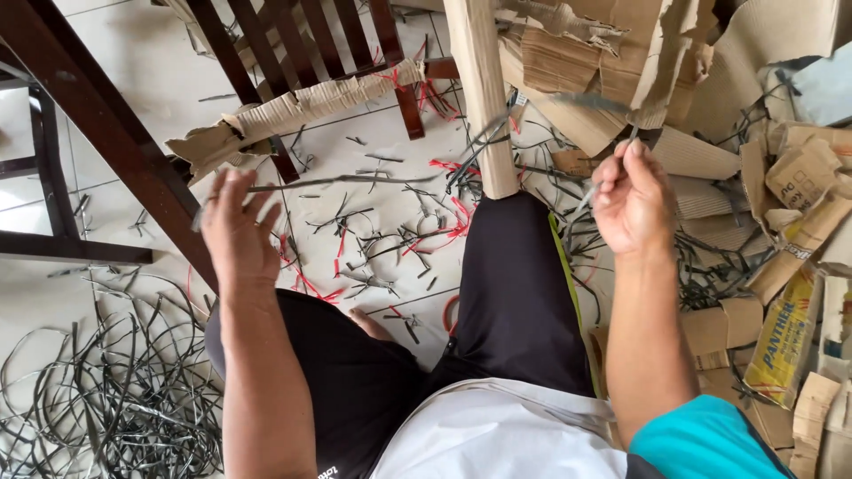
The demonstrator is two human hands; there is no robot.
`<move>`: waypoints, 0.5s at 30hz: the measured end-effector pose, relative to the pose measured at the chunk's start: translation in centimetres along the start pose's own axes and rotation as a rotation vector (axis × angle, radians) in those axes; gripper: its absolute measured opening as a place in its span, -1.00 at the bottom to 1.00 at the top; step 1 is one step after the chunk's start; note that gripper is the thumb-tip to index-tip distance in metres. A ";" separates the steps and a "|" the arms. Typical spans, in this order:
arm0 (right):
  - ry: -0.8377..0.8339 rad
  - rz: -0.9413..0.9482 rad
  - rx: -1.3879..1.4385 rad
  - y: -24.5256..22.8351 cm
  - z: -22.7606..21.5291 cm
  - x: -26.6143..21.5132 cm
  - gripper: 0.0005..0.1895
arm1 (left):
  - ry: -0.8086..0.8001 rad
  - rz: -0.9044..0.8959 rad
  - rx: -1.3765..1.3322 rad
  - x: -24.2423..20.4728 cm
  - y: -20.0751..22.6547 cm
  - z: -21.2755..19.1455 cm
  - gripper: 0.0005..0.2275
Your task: The person sits on the floor and ties black and red cords around a cylindrical cardboard roll. They use their hands to wrap and knot the cords, occasionally using scissors to trim the excess cord. The person repeats this process multiple times on the same roll.
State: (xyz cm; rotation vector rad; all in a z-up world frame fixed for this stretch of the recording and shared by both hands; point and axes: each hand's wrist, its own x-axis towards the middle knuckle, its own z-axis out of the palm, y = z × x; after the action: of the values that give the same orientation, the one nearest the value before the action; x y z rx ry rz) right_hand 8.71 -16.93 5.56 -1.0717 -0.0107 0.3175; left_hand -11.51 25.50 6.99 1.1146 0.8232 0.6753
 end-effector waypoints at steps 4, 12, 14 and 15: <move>0.014 -0.018 0.197 0.6 0.3 1.3 -0.82 | -0.099 0.029 0.126 -2.0 -3.0 3.1 -0.35; -0.210 0.143 0.387 2.5 7.8 -0.4 -0.84 | -0.983 0.047 0.238 -12.0 -4.0 13.5 -0.26; -0.264 0.120 0.347 1.4 9.1 -0.2 -0.85 | -1.042 -0.067 0.169 -12.7 -4.1 14.1 -0.40; -0.320 0.094 0.306 0.9 9.6 -0.2 -0.85 | -1.100 -0.177 0.098 -13.2 -4.3 14.5 -0.52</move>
State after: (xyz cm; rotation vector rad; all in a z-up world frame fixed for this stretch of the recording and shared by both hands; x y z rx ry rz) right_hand 6.71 -8.32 9.46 -0.7109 -0.1930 0.5547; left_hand -6.11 6.30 9.05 1.2602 -0.0051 -0.1745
